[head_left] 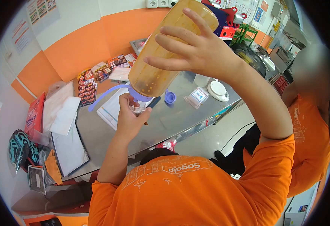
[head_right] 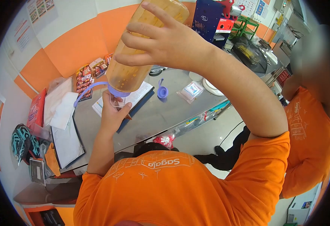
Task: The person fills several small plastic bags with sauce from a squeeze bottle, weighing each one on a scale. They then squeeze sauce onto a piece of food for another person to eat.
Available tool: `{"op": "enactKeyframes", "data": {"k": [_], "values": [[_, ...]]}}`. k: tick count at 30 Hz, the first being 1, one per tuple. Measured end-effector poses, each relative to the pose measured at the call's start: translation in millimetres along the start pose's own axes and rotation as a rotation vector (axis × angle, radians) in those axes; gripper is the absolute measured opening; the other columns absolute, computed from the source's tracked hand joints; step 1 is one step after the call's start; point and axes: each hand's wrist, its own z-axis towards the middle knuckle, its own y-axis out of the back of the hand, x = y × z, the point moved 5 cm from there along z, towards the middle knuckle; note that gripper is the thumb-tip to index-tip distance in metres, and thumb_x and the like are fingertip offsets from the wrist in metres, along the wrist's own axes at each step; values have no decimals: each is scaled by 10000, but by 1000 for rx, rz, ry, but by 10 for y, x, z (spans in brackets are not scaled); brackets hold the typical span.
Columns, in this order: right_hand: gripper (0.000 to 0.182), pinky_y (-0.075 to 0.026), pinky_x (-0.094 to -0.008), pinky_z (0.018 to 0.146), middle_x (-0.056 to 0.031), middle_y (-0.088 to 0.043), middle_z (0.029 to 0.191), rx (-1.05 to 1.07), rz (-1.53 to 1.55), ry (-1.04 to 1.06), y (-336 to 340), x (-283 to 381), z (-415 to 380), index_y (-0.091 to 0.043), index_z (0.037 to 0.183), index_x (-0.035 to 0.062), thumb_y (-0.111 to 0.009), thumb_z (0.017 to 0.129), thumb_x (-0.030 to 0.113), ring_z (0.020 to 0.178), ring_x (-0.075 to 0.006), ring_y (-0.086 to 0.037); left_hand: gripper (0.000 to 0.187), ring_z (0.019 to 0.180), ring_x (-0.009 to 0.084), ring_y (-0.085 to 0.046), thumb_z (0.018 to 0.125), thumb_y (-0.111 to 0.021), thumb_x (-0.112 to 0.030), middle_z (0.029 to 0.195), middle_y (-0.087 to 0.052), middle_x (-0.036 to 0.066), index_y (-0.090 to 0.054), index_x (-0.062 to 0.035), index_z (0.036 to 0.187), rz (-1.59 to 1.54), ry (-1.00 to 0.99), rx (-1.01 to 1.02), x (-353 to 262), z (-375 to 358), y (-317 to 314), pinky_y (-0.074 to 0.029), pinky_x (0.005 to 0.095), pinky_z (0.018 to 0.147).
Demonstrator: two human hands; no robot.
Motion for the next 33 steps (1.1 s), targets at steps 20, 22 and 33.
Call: {"op": "enactKeyframes", "data": {"k": [20,22,33], "values": [[1061,-260,-424,1053,-203,-322,1329,-86,1447,-1690,-1636,2698,-1761,-157,1382,9,-816,603,299,1263,-343,-317,223,860,121,-406,909,-369,-314,892,-424,1,-448,-110,953,-529,-151,11,-266,483,33,-307,267,773],[1039,-257,-433,1048,-203,-324,1320,-31,1186,-1681,-1451,2553,-1751,-172,1375,11,-809,613,315,1245,-340,-333,199,853,139,-431,878,-357,-259,923,-463,35,-438,-93,950,-571,-190,24,-346,521,-15,-324,279,769],[226,-438,-319,745,-92,-601,833,-251,1523,-1404,-248,734,-701,-601,885,20,-679,774,200,808,-200,-583,139,820,122,-491,913,-402,-164,888,-519,54,-435,-57,995,-397,-253,200,-504,470,-485,-421,263,704]]}}
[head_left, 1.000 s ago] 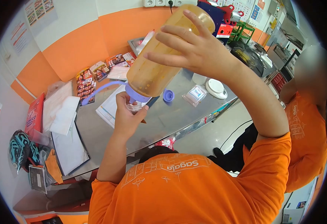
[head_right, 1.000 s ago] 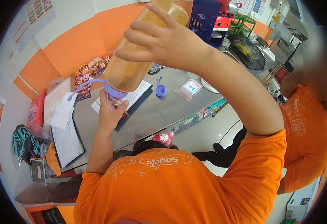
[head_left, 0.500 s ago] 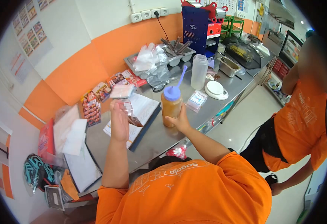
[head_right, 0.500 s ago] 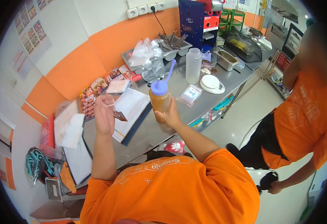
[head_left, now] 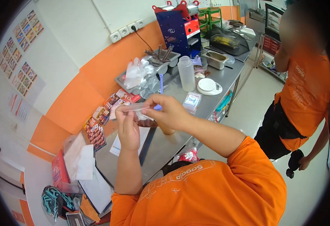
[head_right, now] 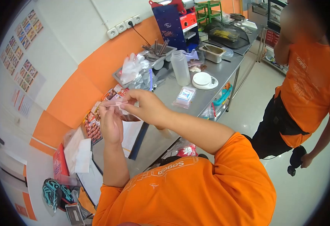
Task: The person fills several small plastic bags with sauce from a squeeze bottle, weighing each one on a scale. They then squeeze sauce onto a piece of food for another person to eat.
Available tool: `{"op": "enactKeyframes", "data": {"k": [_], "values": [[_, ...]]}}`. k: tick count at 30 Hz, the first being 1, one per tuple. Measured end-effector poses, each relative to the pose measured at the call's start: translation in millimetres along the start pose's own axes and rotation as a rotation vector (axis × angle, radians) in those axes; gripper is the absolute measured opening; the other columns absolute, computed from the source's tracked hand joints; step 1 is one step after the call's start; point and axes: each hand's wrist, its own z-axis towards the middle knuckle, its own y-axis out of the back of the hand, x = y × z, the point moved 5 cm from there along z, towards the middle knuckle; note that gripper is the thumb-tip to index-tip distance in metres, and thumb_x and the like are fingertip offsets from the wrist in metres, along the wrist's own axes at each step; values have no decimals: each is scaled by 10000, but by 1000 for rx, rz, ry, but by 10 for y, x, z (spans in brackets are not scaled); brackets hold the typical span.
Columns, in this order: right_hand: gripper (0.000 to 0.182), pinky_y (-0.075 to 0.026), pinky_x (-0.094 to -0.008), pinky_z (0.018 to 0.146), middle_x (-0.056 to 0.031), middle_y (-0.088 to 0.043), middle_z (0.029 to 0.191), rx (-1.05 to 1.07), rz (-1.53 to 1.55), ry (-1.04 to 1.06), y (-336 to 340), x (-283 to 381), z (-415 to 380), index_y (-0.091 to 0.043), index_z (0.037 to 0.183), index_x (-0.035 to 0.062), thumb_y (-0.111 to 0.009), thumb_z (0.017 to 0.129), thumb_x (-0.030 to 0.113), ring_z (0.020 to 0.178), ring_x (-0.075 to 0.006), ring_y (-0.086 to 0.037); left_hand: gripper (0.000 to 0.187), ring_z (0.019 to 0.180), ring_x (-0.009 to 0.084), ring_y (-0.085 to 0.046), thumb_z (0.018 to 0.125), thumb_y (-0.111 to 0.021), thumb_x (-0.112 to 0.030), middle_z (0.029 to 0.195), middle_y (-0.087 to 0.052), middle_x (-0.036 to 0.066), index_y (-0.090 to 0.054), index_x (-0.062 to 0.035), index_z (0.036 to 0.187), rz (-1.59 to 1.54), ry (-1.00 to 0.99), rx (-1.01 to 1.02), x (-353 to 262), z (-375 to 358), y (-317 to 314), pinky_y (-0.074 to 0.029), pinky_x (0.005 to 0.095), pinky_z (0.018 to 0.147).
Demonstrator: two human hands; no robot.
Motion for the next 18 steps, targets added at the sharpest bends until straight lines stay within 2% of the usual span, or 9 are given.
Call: {"op": "enactKeyframes", "data": {"k": [1,2,3,4,7,10,14,17,18], "values": [[156,-450,-279,705,-83,-610,800,40,-11,-35,46,27,49,-611,850,19,-667,788,152,776,-178,-589,139,820,122,-491,913,-402,-164,888,-519,54,-435,-57,995,-11,-2,3,-14,28,30,-421,263,704],[156,-450,-279,705,-83,-610,800,40,-21,-36,122,74,109,-611,850,19,-667,788,152,776,-178,-589,157,821,112,-501,919,-452,-170,885,-526,46,-450,-43,1013,137,6,2,-27,71,72,-429,261,718],[144,-450,-275,692,-77,-610,769,57,-172,12,187,138,170,-611,849,16,-657,798,143,748,-167,-586,184,822,102,-511,926,-502,-176,883,-534,37,-466,-29,1030,286,15,-1,-32,105,84,-437,260,732],[133,-449,-271,679,-71,-610,738,77,-320,58,233,179,216,-611,848,12,-648,809,134,720,-156,-583,184,822,102,-511,926,-502,-176,883,-534,37,-466,-29,1030,278,18,-1,-47,122,60,-437,260,732],[125,-450,-278,656,-62,-610,729,134,-217,0,317,177,267,-604,860,15,-629,832,134,695,-132,-568,223,747,98,-544,861,-629,-177,841,-591,40,-565,2,977,345,-54,-84,-207,146,-8,-446,229,709],[124,-446,-276,663,-62,-610,741,197,-224,-55,333,199,242,-593,858,11,-620,840,130,709,-122,-560,215,746,96,-546,868,-621,-187,824,-592,38,-573,2,959,368,-132,-60,-229,133,-37,-445,223,706],[120,-436,-261,658,-37,-596,740,110,-207,-59,321,158,136,-598,849,18,-620,840,135,710,-102,-545,194,731,90,-523,872,-618,-180,818,-590,35,-576,0,930,325,-132,-98,-199,32,-22,-425,218,687],[117,-433,-242,656,-14,-589,747,117,-108,-71,268,41,43,-598,866,19,-605,859,136,709,-85,-533,200,746,94,-533,872,-619,-192,828,-593,48,-578,-1,915,299,-109,-71,-113,-49,16,-435,227,702],[118,-433,-234,657,-8,-585,756,143,142,-158,217,-85,14,-594,878,16,-593,871,134,712,-77,-527,200,746,94,-533,872,-619,-192,828,-593,48,-578,-1,915,299,-106,-72,-75,-71,35,-435,227,702]]}}
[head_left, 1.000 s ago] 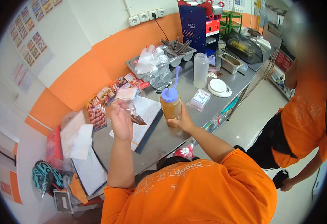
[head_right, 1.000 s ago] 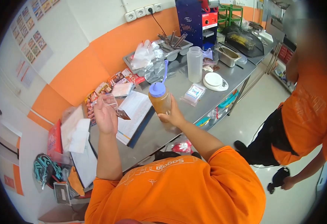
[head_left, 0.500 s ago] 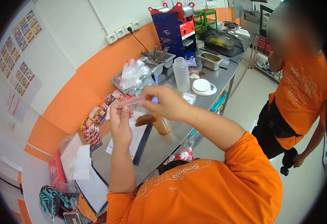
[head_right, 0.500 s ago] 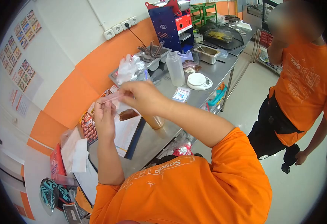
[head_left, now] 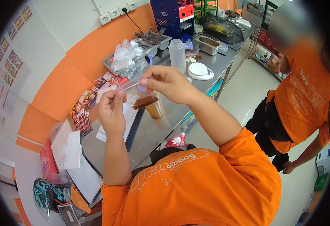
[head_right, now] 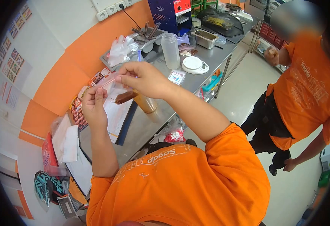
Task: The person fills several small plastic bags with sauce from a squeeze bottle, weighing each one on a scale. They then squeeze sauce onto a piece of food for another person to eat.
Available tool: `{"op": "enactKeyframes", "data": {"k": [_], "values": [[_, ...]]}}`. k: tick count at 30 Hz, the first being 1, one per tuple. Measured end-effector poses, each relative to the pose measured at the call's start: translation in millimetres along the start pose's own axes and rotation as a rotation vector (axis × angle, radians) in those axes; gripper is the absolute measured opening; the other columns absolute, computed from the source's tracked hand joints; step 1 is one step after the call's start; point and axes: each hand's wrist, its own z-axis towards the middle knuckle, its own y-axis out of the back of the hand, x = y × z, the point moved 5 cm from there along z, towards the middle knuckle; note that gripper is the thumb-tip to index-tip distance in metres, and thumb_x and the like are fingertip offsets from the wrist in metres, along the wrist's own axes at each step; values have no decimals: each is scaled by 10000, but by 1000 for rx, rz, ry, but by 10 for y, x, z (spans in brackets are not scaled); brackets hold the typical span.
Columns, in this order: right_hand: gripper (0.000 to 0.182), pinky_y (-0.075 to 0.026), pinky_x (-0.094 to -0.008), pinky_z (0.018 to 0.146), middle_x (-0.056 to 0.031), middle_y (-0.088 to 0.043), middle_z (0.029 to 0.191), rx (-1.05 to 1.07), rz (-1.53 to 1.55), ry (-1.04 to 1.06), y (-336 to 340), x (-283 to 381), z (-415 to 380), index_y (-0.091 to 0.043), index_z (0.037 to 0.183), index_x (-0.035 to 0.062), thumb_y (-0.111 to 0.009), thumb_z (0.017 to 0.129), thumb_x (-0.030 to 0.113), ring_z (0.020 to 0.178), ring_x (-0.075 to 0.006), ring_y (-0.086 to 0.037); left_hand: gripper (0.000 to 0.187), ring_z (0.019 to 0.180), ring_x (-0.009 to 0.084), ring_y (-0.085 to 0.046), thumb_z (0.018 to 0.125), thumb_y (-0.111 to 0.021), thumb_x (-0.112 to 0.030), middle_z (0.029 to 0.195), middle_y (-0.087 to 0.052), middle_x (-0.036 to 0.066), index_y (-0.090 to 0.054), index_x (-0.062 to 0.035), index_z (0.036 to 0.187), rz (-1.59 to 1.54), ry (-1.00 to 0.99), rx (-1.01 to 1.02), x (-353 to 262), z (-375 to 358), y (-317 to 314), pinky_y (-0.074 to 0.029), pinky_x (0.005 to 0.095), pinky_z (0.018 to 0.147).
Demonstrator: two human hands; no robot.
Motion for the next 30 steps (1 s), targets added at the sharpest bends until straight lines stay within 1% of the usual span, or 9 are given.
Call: {"op": "enactKeyframes", "data": {"k": [1,5,6,8,12,18,22,23,30], "values": [[119,-433,-225,659,-2,-582,765,39,251,-67,-42,-96,0,-590,889,13,-582,883,131,715,-69,-521,232,782,112,-552,860,-632,-186,864,-598,62,-557,1,975,-37,37,-30,63,-22,15,-447,236,733],[112,-437,-218,666,-1,-580,791,-60,304,-29,-118,-174,-31,-581,902,9,-569,892,119,734,-58,-524,445,927,186,-595,817,-671,-129,992,-604,111,-444,4,1175,-396,49,68,36,-153,-289,-467,281,845],[112,-437,-218,666,-1,-580,791,-64,303,-21,-118,-157,-33,-581,902,9,-569,892,119,734,-58,-524,445,927,186,-595,817,-671,-129,992,-604,111,-444,4,1175,-396,42,75,41,-198,-273,-467,281,845],[121,-437,-213,676,0,-588,801,-64,301,-31,-115,-146,-52,-588,916,10,-572,891,127,750,-60,-529,507,996,232,-586,816,-654,-79,1068,-592,157,-381,-9,1237,-273,312,270,289,-359,-325,-444,322,895],[126,-441,-230,689,-3,-596,811,-156,147,0,-77,-136,-104,-602,915,16,-586,880,135,760,-69,-534,603,1082,258,-541,788,-660,-43,1164,-544,179,-333,0,1293,-218,394,317,515,-434,-259,-405,347,948],[142,-445,-289,702,-67,-607,834,-213,-134,127,-194,-163,-307,-618,902,21,-621,844,150,757,-137,-567,574,1258,230,-359,835,-636,-152,1295,-418,140,-318,-22,1295,-29,146,145,394,-509,-73,-312,380,1006],[112,-475,-298,661,-107,-621,772,-237,-178,146,-245,-287,-395,-596,849,-1,-612,834,109,723,-166,-597,268,1013,166,-535,893,-564,-136,1065,-563,95,-487,-4,1113,-44,280,19,429,-542,45,-404,271,877],[121,-474,-298,666,-103,-623,774,-213,-117,89,-251,-327,-417,-596,848,-1,-611,836,118,727,-166,-594,152,858,120,-566,905,-554,-137,914,-603,63,-547,-3,975,-32,265,-63,404,-548,46,-431,229,789],[132,-460,-296,697,-86,-616,766,-114,22,-79,-257,-423,-505,-586,872,14,-599,841,141,739,-163,-582,168,767,94,-548,897,-579,-181,834,-602,47,-567,-14,912,32,202,-13,380,-549,38,-439,227,730]]}}
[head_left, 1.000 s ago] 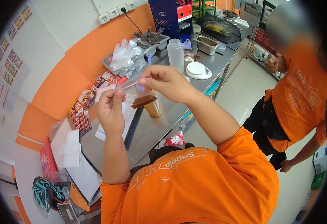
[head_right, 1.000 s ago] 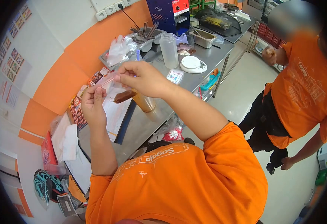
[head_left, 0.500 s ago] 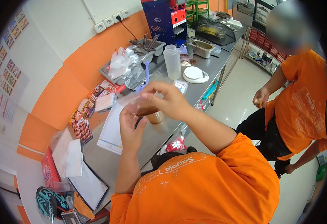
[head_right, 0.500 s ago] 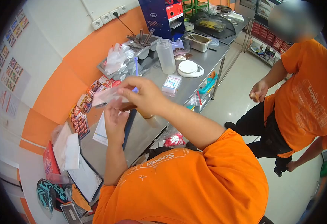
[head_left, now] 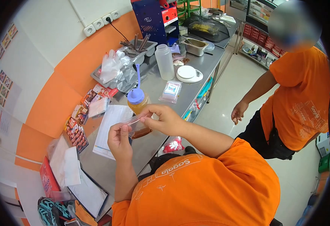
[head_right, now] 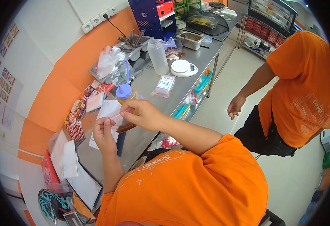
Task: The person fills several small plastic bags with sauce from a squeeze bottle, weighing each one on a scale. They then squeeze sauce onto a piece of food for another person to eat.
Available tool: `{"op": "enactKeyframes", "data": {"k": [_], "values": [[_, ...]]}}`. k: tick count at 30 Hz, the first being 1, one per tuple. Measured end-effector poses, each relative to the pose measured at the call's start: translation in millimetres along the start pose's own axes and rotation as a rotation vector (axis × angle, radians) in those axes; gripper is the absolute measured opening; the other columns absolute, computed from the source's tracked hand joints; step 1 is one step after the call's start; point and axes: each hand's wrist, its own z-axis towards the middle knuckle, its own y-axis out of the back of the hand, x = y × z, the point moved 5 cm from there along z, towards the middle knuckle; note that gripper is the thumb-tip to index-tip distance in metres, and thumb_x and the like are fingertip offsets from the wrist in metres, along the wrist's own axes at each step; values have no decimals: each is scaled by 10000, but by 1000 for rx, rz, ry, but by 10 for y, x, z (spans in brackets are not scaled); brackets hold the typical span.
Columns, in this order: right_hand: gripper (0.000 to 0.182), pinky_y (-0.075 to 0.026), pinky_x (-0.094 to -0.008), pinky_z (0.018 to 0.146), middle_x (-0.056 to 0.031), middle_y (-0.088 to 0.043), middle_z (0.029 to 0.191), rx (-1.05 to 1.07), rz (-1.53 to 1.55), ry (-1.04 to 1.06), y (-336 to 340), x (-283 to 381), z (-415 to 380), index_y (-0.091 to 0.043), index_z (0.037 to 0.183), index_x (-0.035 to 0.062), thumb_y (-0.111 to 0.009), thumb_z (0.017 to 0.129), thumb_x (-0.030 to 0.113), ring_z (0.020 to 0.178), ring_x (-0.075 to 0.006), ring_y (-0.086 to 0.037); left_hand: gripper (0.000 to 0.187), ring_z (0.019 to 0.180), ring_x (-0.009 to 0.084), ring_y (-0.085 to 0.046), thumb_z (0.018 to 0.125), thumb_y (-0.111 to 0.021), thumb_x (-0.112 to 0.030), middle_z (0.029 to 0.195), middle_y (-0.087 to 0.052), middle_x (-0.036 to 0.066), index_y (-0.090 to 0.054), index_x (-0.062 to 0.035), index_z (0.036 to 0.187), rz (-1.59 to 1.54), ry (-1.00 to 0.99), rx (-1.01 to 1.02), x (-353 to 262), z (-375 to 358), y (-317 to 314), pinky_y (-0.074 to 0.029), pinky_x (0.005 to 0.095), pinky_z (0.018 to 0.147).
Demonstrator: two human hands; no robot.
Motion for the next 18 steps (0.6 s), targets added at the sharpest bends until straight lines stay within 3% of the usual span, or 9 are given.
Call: {"op": "enactKeyframes", "data": {"k": [3,4,6,9,11,12,14,16,18], "values": [[135,-456,-302,696,-90,-618,775,-23,-89,88,33,29,-11,-578,872,18,-605,837,146,744,-171,-586,162,772,89,-541,899,-574,-183,820,-599,43,-569,-20,898,-15,-11,-4,-21,4,-45,-427,217,723],[135,-456,-302,696,-90,-618,775,-21,-87,84,48,29,-17,-578,872,18,-605,837,146,744,-171,-586,166,776,91,-537,902,-571,-186,817,-597,41,-567,-20,897,58,-95,-7,-12,3,-45,-428,223,725],[138,-435,-266,696,-37,-594,778,-24,-420,202,75,94,-31,-614,896,31,-618,847,159,768,-112,-550,170,779,93,-534,904,-567,-189,814,-596,39,-565,-19,895,137,-175,-16,-3,13,-48,-430,229,727],[126,-435,-267,714,-36,-593,782,-40,-359,202,100,80,7,-612,889,30,-624,839,145,769,-125,-556,194,830,112,-552,897,-578,-208,822,-597,44,-556,-16,881,132,-159,-47,-41,36,-114,-443,256,790],[114,-437,-271,720,-41,-595,789,-8,-207,140,102,104,72,-613,889,31,-621,837,132,771,-134,-560,233,916,137,-571,881,-599,-231,889,-622,76,-569,-4,924,-309,-151,102,-191,50,-319,-448,282,844],[102,-439,-274,725,-45,-597,796,15,-58,67,106,99,89,-614,889,32,-618,836,119,773,-142,-564,233,916,137,-571,881,-599,-231,889,-622,76,-569,-4,924,-309,-150,97,-184,64,-317,-448,282,844],[100,-443,-276,726,-48,-602,808,31,-84,113,113,158,145,-616,894,31,-614,837,112,775,-146,-565,325,969,152,-577,861,-625,-242,969,-635,111,-576,23,1043,-483,82,294,-66,51,-396,-453,290,857],[99,-446,-279,726,-50,-607,820,45,-107,167,79,195,191,-618,900,30,-611,837,105,776,-150,-566,359,955,169,-589,871,-608,-244,1007,-629,119,-562,35,1093,-342,67,344,34,105,-320,-452,303,853],[141,-466,-307,640,-102,-594,772,-27,-167,290,87,261,208,-616,871,27,-626,798,147,717,-209,-577,394,941,187,-601,881,-592,-246,1045,-624,128,-547,46,1142,-200,49,400,57,121,-292,-452,315,850]]}}
